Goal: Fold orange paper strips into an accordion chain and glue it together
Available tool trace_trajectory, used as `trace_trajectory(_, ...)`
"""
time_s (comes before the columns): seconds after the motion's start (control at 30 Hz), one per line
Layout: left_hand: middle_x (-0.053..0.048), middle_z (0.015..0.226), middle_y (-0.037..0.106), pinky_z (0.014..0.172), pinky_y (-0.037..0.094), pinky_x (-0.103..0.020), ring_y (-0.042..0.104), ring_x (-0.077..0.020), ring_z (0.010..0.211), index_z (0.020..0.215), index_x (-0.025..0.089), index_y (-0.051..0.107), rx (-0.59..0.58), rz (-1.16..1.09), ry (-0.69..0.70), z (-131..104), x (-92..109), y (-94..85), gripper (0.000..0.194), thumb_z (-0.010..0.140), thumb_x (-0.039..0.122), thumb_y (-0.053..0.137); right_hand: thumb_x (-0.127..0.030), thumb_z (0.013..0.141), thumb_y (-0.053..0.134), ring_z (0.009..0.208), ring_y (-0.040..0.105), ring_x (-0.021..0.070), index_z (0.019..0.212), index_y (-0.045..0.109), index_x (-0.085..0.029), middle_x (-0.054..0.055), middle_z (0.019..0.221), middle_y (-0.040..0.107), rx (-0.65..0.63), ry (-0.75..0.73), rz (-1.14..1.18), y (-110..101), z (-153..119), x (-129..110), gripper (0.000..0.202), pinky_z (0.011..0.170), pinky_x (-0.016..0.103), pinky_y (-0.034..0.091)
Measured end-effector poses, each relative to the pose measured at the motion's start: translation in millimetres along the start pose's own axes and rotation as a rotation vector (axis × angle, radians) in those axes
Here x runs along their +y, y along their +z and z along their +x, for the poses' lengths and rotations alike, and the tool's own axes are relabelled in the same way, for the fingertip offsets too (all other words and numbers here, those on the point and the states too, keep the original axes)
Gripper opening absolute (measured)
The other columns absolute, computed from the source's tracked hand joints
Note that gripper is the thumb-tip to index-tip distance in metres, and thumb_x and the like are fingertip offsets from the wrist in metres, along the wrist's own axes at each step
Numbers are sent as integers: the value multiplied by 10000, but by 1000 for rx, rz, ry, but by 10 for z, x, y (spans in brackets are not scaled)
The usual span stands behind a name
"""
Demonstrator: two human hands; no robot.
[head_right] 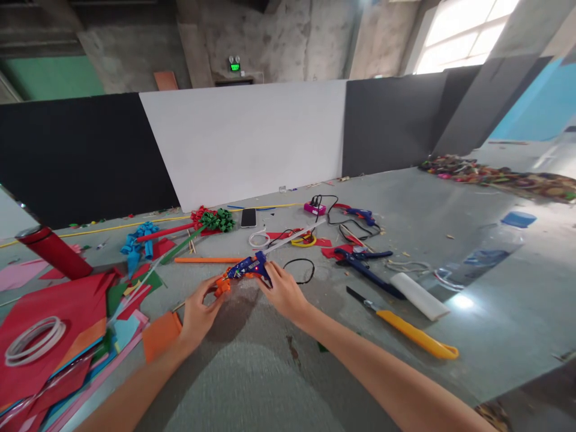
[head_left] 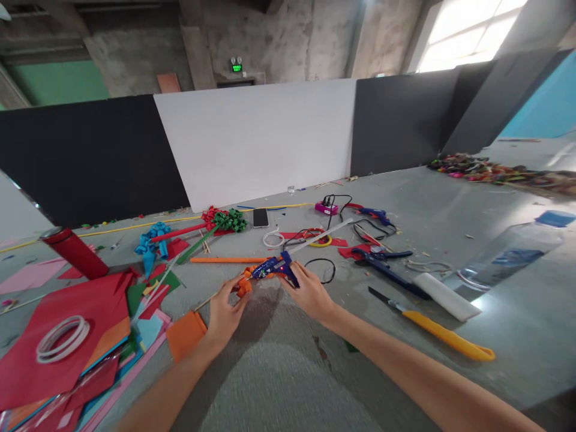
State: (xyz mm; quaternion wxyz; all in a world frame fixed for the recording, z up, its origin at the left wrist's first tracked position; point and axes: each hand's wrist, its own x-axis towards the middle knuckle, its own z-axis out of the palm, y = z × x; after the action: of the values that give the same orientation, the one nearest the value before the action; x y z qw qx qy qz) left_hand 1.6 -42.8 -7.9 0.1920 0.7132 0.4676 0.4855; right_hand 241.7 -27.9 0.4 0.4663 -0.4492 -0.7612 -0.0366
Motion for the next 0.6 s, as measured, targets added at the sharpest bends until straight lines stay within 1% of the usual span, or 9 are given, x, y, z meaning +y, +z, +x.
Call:
trace_trajectory(0.17,-67,1087,714,850,536,-321,685,-192,913,1192,222,637,8,10,10,10,44,-4,324,880,307,643,-327,967,534,830,673,253,1173,554,-200,99,947,656,-12,-2,-12,34,-12,-23,243,731,350,551)
trace_trajectory(0.33,-66,1064,712,839,543,-328,685,-191,893,1208,229,637,21,34,18,10,36,3,340,880,318,642,-342,974,531,836,673,255,1159,561,-208,91,937,650,-29,-13,-19,48,-5,-63,230,733,357,558)
trace_trajectory(0.47,-63,1062,708,843,540,-326,681,-194,906,1199,225,637,26,42,19,2,11,12,334,873,298,648,-334,987,504,837,670,265,1145,558,-198,100,939,650,-44,-44,-52,48,10,-96,216,744,385,561)
trace_trajectory(0.6,-67,1059,702,851,533,-323,676,-195,922,1192,212,632,17,42,16,-3,7,13,324,879,295,639,-333,995,489,816,667,255,1103,552,-196,88,909,642,-52,-64,-74,55,15,-108,186,739,380,560)
